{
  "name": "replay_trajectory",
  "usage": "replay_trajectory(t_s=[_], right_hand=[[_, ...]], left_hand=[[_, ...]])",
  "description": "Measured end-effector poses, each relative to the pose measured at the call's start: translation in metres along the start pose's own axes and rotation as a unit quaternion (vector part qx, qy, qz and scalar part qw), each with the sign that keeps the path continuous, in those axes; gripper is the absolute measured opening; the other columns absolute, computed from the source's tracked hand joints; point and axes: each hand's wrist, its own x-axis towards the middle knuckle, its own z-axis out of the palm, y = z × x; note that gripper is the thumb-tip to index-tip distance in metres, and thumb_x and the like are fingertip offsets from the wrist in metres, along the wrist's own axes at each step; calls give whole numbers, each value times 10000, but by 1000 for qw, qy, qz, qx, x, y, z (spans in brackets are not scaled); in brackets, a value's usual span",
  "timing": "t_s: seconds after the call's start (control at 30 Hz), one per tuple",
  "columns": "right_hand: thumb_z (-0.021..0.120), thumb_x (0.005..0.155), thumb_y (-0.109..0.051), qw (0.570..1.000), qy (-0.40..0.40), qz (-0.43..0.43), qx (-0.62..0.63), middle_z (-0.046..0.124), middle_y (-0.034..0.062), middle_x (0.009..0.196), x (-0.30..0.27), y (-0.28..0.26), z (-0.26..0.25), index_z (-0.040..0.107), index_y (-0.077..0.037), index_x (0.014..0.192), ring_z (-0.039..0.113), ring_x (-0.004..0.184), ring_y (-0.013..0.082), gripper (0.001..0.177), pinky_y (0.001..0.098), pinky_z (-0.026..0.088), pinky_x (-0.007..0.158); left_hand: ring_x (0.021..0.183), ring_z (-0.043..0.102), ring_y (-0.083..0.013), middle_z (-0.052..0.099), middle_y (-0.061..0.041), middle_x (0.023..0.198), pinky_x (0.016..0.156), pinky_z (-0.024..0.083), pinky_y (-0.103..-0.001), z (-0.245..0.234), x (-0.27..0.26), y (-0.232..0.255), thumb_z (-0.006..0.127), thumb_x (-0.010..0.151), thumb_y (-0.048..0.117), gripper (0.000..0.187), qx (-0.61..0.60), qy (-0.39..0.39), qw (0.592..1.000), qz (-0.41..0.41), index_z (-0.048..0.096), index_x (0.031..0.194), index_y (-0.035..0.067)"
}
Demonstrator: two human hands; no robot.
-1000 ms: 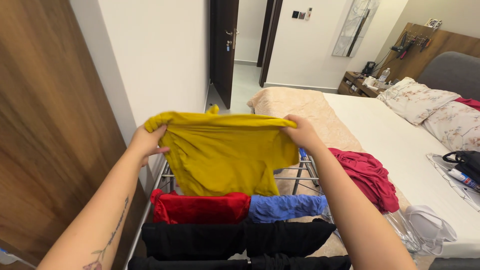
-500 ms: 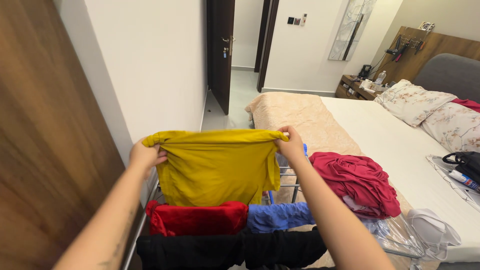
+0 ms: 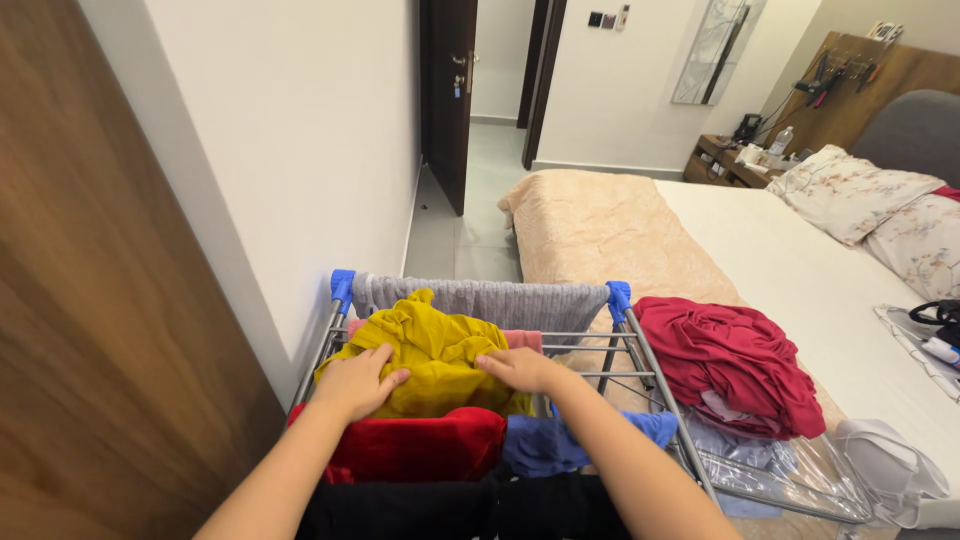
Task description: Hanging various items of clothing from a laundry basket onto a drying rack using both direct hanging and hangers.
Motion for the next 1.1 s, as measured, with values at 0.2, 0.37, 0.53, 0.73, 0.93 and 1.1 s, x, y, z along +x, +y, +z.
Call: replay_trajectory(t_s=[0.2, 0.37, 0.53, 0.73, 0.93, 1.1], right_hand=[[209, 970, -780, 979, -150, 134, 5, 553, 162, 1477, 52, 46, 27, 583, -104, 1431, 480, 1404, 305, 900, 374, 324, 1182], [210, 956, -841, 961, -192, 195, -49, 499, 196, 1529, 57, 36, 30, 580, -70, 1452, 417, 1442, 338, 989, 400, 290, 1206], [463, 895, -700, 991, -119, 34, -42, 673, 150, 1275, 4, 8, -14, 719, -125, 1243, 613, 1205, 303, 720, 385, 454, 1044], [864, 673, -196, 992, -105, 21, -70, 724, 52, 875, -32, 29, -73, 746, -133, 1025, 687, 848, 192, 376, 350, 564, 783], [758, 828, -139, 999, 38, -7, 19, 797, 48, 874, -42, 49, -107, 790, -104, 958, 721, 837, 119, 139, 288, 562, 804], [756, 803, -233, 977, 128, 32, -169, 748, 98, 1027, -42, 70, -86, 780, -179, 1128, 699, 934, 323, 330, 437, 548, 810]], left_hand=[[1239, 623, -301, 666, -91, 1314, 1059, 429, -555, -21, 19, 20, 291, 974, 665, 643, 44, -156, 985, -62, 591, 1384, 272], [1271, 615, -302, 662, -90, 1345, 1105, 442, -484, 17, 51, -23, 281, 988, 696, 697, 2, -202, 978, -59, 706, 1279, 226], [1201, 627, -327, 689, -102, 1259, 1032, 482, -446, -4, 26, -52, 520, 887, 637, 597, -55, -136, 988, 44, 703, 1270, 216], [1108, 677, -284, 740, -63, 1092, 946, 532, -439, -33, 15, -63, 790, 809, 397, 394, 144, -156, 975, 59, 698, 1143, 209], [1040, 722, -252, 773, -31, 1038, 891, 573, -418, -50, 18, -81, 786, 811, 265, 287, 69, -114, 991, -10, 749, 1095, 251], [1037, 683, -349, 729, -124, 1127, 843, 564, -463, -32, 14, -76, 777, 790, 191, 397, 46, 60, 993, -88, 705, 1176, 131]])
